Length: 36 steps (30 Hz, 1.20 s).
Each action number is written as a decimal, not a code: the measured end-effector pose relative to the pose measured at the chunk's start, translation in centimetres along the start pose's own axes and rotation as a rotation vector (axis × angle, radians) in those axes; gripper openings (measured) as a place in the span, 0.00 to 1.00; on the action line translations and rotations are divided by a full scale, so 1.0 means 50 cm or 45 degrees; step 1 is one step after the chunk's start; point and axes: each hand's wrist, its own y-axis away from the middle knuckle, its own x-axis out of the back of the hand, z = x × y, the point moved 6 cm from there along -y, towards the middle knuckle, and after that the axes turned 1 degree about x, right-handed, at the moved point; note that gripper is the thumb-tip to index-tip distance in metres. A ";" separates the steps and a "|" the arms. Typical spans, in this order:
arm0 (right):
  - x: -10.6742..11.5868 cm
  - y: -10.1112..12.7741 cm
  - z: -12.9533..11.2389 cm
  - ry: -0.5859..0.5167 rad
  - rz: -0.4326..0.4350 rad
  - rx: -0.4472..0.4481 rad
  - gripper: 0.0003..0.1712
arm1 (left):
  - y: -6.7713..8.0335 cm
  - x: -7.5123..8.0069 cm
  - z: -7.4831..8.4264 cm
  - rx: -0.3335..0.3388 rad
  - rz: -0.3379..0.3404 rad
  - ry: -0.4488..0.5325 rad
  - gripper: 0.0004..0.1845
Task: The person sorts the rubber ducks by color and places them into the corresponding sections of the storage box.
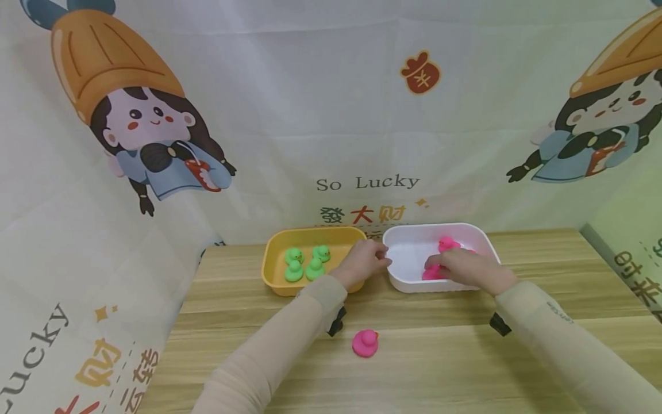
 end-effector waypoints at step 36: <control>-0.004 0.048 -0.156 0.042 0.390 0.235 0.12 | -0.007 0.005 0.007 -0.064 -0.019 -0.118 0.13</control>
